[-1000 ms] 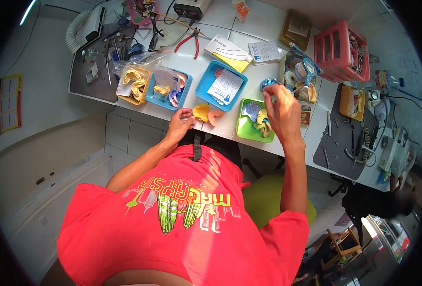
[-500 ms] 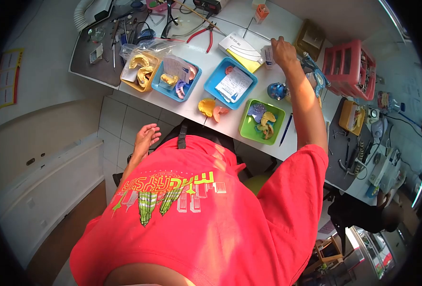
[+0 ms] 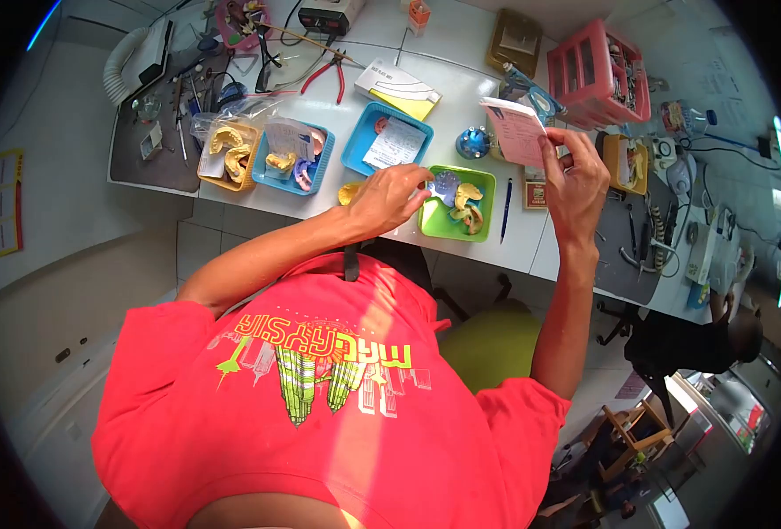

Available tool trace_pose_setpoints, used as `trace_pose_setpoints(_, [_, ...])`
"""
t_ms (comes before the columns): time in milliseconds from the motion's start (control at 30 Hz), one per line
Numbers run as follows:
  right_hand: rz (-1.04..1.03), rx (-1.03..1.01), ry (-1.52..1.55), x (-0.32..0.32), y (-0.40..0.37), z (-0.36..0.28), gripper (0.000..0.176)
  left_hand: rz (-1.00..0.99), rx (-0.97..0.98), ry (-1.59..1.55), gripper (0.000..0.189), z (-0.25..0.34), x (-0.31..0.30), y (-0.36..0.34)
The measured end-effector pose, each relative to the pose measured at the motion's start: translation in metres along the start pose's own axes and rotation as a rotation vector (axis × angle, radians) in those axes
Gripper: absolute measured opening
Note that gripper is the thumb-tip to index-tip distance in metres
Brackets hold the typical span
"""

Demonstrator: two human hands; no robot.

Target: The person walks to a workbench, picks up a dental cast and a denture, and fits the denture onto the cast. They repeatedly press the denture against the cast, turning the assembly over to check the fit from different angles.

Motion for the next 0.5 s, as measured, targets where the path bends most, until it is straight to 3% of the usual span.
trace_pose_setpoints(167, [0.080,0.232,0.104,-0.005,-0.082,0.037,0.013,-0.174,0.075,0.303,0.019,0.011,0.053,0.069])
trace_pose_setpoints(267, [0.175,0.367,0.160,-0.004,-0.122,0.053,0.014,-0.456,-0.043,0.523,0.018,0.025,0.065,0.085])
trace_pose_setpoints(367, [0.234,0.478,0.223,0.007,-0.158,0.073,0.014,-0.306,0.061,0.757,0.018,0.027,0.082,0.078])
trace_pose_setpoints(433, [0.268,0.521,0.270,0.017,-0.175,0.079,0.014,-0.354,0.038,0.805,0.020,0.023,0.090,0.076])
trace_pose_setpoints(500, [0.270,0.546,0.309,0.025,-0.187,0.083,0.014,-0.280,-0.061,0.873,0.020,0.010,0.103,0.075])
Point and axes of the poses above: each hand's wrist, its own y-axis towards the middle knuckle, its own x-axis out of the palm, z = x × y, the point moved 3 cm from there along y, towards the middle knuckle, and after that the axes turned 12 degrees about -z, right-handed, at the moved point
